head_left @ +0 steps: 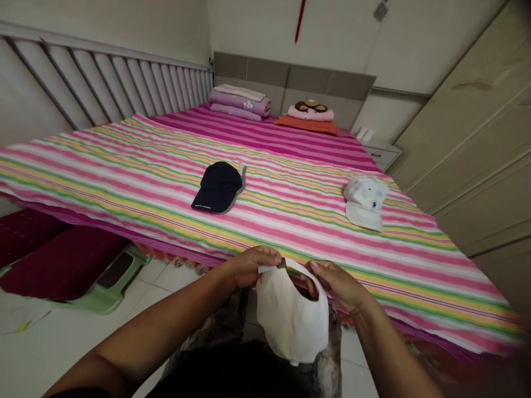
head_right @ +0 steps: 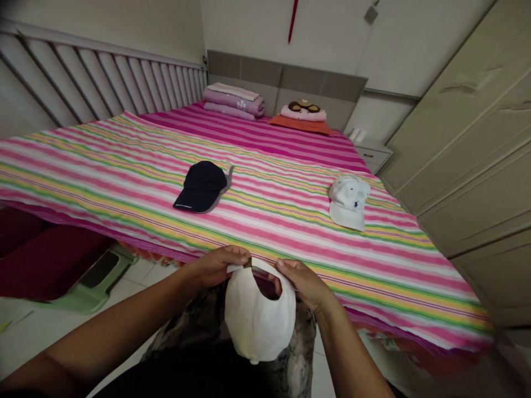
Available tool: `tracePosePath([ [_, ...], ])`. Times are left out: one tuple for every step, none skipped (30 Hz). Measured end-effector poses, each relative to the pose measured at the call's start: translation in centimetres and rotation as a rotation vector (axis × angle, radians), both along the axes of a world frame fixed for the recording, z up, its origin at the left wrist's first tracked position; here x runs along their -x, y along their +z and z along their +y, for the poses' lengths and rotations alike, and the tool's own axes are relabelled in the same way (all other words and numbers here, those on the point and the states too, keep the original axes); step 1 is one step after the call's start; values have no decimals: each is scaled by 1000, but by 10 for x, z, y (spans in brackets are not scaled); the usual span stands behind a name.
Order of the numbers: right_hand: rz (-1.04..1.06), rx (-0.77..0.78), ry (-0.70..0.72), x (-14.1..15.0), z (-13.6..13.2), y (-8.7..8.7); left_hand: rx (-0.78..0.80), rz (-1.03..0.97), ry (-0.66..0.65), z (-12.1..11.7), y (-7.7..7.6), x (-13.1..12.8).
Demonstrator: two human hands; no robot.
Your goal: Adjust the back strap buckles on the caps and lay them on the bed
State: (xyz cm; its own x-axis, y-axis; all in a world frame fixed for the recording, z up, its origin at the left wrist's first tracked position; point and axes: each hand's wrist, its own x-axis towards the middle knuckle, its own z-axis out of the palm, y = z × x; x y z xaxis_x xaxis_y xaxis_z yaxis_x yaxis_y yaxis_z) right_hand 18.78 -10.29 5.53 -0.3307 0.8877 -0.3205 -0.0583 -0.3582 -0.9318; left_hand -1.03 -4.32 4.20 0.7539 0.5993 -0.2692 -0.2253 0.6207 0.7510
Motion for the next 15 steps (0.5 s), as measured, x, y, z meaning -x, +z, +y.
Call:
tracePosePath([
  [49, 10, -16, -4, -3, -5, 57, -20, 32, 4, 0, 1],
  [102, 23, -49, -7, -5, -10, 117, -38, 60, 7, 1, 2],
  [159, 36, -92, -9, -8, -14, 175, -51, 85, 11, 1, 3],
  [217, 47, -143, -10, -9, -18, 225, -58, 99, 15, 0, 3],
  [274, 53, -200, -10, -10, -21, 262, -61, 94, 18, 0, 3],
  [330, 58, -262, -9, -10, -23, 281, -62, 69, 20, 0, 3],
  [383, 63, -320, -8, -10, -24, 285, -70, 36, 21, -1, 2],
  [427, 67, -365, -6, -9, -24, 279, -82, 1, 21, -1, 0],
  [459, 67, -395, -4, -7, -24, 268, -95, -29, 21, -1, -1],
  [481, 68, -414, -2, -5, -22, 258, -107, -53, 22, -1, -2],
  [497, 73, -427, 0, -3, -21, 252, -122, -72, 22, 0, -3],
  [512, 85, -432, 1, -1, -18, 251, -140, -86, 22, 0, -4],
  [532, 109, -428, 2, 0, -16, 253, -169, -101, 23, 0, -4],
  [556, 144, -418, 2, 2, -13, 251, -210, -119, 24, 0, -3],
  [583, 179, -406, 2, 4, -11, 241, -264, -132, 25, 0, -1],
])
